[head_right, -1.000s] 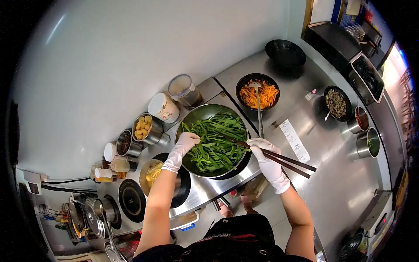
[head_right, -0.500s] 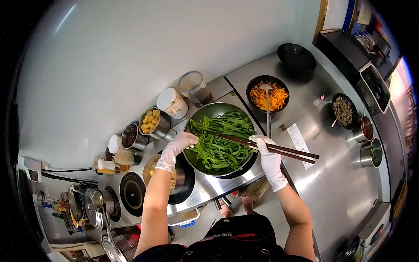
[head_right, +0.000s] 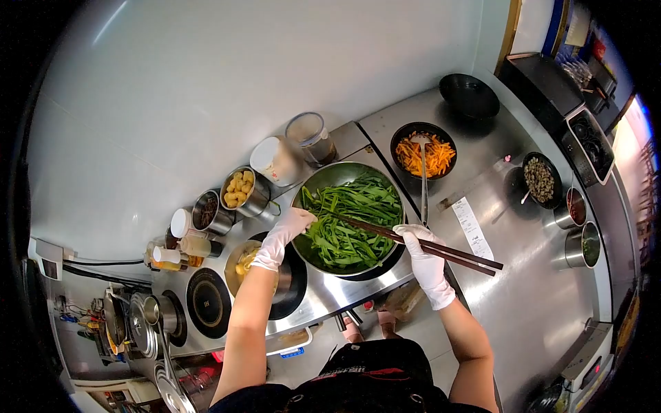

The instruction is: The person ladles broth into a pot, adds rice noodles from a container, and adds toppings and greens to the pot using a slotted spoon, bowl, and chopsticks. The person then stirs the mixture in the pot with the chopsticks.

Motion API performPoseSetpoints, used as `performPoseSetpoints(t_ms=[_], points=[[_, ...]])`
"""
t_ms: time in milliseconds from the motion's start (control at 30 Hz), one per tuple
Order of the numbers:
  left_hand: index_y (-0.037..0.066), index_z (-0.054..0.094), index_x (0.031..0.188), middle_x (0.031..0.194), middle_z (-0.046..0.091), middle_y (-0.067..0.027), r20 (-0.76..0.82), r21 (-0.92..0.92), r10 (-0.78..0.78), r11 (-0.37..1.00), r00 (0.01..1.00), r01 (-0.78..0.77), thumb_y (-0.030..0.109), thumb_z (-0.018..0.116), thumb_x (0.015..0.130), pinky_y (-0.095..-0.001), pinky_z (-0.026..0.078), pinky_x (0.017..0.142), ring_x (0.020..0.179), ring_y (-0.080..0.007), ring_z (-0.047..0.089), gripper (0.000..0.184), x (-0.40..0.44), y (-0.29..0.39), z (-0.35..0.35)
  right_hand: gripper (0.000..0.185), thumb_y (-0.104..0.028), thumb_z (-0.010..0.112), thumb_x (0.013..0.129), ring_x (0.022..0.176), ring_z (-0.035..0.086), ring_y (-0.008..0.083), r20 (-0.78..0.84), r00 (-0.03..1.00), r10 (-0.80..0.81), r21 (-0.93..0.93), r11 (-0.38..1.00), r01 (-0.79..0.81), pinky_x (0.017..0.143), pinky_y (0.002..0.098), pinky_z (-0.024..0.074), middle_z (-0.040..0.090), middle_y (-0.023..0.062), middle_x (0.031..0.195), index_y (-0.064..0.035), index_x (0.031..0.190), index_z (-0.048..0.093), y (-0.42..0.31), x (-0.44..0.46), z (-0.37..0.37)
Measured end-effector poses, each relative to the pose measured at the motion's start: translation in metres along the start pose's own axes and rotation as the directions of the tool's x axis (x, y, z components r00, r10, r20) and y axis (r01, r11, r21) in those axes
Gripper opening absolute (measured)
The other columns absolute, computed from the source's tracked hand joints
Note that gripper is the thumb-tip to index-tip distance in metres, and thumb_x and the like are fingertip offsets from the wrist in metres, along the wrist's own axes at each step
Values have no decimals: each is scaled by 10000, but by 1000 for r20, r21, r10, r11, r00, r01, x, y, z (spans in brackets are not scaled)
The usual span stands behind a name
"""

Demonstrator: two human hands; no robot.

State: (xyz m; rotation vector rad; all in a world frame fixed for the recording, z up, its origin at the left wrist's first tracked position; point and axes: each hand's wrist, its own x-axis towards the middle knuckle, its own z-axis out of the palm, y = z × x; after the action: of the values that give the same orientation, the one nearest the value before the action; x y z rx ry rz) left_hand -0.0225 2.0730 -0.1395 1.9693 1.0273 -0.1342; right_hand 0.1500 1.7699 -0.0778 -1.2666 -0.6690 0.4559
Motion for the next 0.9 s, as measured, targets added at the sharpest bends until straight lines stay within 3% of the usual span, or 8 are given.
performPoseSetpoints(t_ms=[67,167,267,667,900], points=[[43,714,990,719,654,-39,166,-159,-202,961,965,228,239,612,888,-256,443,562,596,-127,561,243,-17,27,-11,96,-16,614,886,904,641,200,4,1000,-7,8,1000,7,844,308,515,689,121,952,21,929,692,0,-1,-2],[44,715,915,677,626,-32,240,-171,-228,947,944,272,308,624,879,-254,383,495,508,-121,498,281,-13,20,-9,97,-8,613,882,908,642,206,5,1000,-11,16,1000,11,844,309,517,688,125,952,23,929,692,-6,-4,-2],[49,711,931,653,579,-1,293,-214,-154,952,944,221,315,657,864,-240,353,474,521,-101,472,279,-7,8,-3,98,-2,612,877,912,642,210,9,1000,-8,16,1000,8,848,310,517,688,126,951,24,927,693,-10,-5,-2],[55,652,810,675,514,40,380,-491,-113,816,918,304,193,730,816,-190,258,430,513,-47,385,158,-3,11,10,90,-9,617,868,922,643,211,23,998,-62,-54,997,63,862,317,508,689,118,947,25,910,689,-15,-8,-3],[57,666,875,662,472,59,499,-701,-54,563,865,439,168,676,852,-196,263,455,518,-51,361,113,2,7,23,96,-17,614,873,925,643,217,16,998,-59,-65,996,59,863,317,507,689,123,946,24,918,688,-13,-8,-6]])
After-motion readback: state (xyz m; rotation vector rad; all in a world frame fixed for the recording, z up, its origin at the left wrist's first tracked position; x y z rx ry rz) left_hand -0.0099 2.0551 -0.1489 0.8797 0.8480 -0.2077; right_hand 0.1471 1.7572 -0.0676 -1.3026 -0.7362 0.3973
